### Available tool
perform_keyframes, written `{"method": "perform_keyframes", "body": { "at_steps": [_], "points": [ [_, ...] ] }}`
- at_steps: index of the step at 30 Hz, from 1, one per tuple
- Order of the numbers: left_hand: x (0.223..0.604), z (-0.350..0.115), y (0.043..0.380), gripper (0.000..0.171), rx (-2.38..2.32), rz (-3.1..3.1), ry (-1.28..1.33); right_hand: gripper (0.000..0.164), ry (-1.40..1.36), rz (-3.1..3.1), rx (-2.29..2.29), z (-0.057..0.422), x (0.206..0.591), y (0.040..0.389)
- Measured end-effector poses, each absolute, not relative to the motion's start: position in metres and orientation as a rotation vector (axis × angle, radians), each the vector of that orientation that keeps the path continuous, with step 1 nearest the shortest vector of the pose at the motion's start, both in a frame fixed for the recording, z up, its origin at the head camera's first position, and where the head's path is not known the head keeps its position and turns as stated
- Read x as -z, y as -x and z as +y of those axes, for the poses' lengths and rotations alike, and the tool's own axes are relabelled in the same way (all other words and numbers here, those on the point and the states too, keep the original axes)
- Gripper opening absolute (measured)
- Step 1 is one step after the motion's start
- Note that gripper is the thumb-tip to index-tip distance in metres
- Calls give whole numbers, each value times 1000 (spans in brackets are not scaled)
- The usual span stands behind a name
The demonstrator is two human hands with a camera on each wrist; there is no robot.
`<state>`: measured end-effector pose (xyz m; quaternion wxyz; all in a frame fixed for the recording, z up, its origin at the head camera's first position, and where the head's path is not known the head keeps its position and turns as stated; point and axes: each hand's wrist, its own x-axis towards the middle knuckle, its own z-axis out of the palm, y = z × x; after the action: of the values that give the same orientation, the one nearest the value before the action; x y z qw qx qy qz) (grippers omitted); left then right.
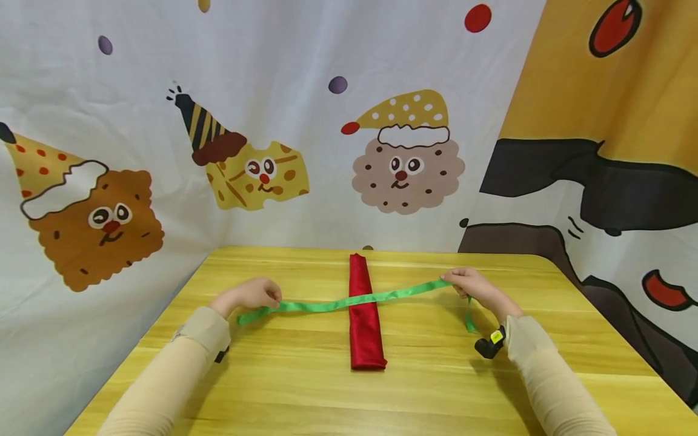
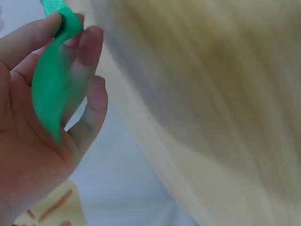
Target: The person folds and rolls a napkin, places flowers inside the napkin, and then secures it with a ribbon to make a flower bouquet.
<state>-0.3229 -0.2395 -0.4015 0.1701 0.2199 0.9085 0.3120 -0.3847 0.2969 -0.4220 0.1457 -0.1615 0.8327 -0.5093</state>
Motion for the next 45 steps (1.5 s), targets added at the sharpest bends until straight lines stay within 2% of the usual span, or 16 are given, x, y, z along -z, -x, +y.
{"method": "perform_keyframes", "body": {
  "at_steps": [8,23,27,33,39,45],
  "points": [
    [391,-273,333,16,-1069,2513,-428,31,444,2386,1482,300,410,387],
    [404,-299,329,14,-1120,2404,-321,37,491,2298,1521,300,431,386],
    [407,-301,333,18,-1162,2407,-330,36,531,2209,1622,307,439,388],
    [406,-303,340,27,-1251,2451,-359,22,506,2241,1658,317,440,396],
    [405,-303,345,26,-1334,2468,-409,29,508,2353,1590,319,436,401],
    [408,-302,346,24,-1318,2503,-436,28,456,2517,1469,314,435,403]
  ]
}}
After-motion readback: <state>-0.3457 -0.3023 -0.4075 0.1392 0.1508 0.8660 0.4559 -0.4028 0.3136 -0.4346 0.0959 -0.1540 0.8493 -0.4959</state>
